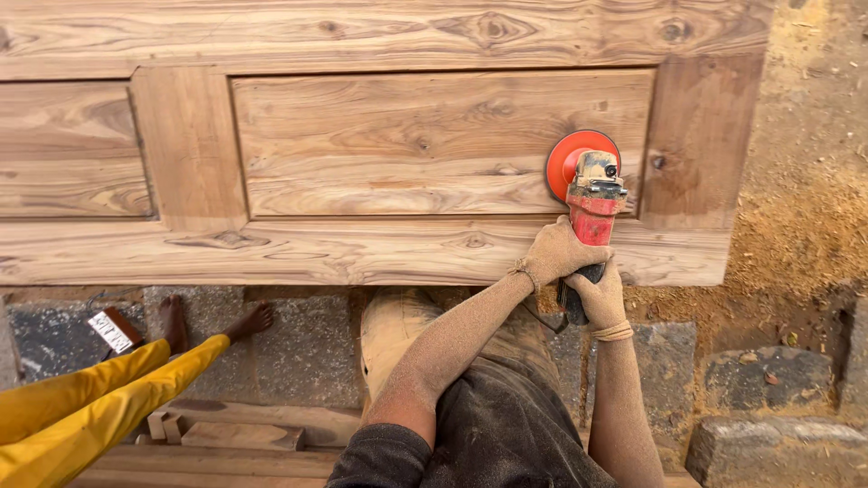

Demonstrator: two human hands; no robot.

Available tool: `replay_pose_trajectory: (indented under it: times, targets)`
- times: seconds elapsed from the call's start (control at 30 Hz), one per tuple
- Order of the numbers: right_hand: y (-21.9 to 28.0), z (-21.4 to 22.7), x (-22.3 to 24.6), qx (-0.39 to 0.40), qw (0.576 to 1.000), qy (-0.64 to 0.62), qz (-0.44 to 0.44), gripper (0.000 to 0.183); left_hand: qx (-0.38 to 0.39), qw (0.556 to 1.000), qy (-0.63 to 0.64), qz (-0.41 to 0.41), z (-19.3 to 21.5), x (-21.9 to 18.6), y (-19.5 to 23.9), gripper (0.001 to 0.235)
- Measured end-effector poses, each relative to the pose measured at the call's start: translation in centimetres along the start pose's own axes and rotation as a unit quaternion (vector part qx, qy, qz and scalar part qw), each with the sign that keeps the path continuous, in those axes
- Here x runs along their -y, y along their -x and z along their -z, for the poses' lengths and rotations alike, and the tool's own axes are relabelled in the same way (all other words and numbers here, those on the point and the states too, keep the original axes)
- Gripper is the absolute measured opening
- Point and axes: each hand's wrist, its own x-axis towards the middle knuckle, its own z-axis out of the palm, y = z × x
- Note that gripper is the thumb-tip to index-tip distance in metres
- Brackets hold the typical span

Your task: The person uses a red orbital sander to smooth the surface of a large wooden door panel resting on stone blocks. The sander is moved systematically across the flat panels and raised edges to even out the wood grain.

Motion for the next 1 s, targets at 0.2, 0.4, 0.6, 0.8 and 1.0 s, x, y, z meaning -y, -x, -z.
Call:
replay_pose_trajectory:
  times: [0.2,0.4,0.6,0.8,1.0]
  targets:
    - [1.6,-12.2,2.5,0.063,0.996,0.058,0.031,0.057,-0.069,0.997,0.025,0.022,11.1,6.5,5.0,0.094]
    - [3.3,-25.9,4.3,0.173,0.964,0.157,0.129,0.064,-0.161,0.982,0.090,0.042,22.8,14.7,11.6,0.077]
    - [2.5,-37.9,7.3,0.236,0.912,0.290,0.169,0.082,-0.283,0.932,0.225,0.039,32.3,21.8,16.0,0.067]
    - [2.6,-40.7,8.5,0.274,0.891,0.331,0.149,0.086,-0.298,0.920,0.243,0.080,34.0,24.3,17.0,0.060]
    - [1.9,-35.0,8.3,0.244,0.893,0.355,0.129,0.084,-0.268,0.930,0.240,0.076,29.6,20.4,15.2,0.057]
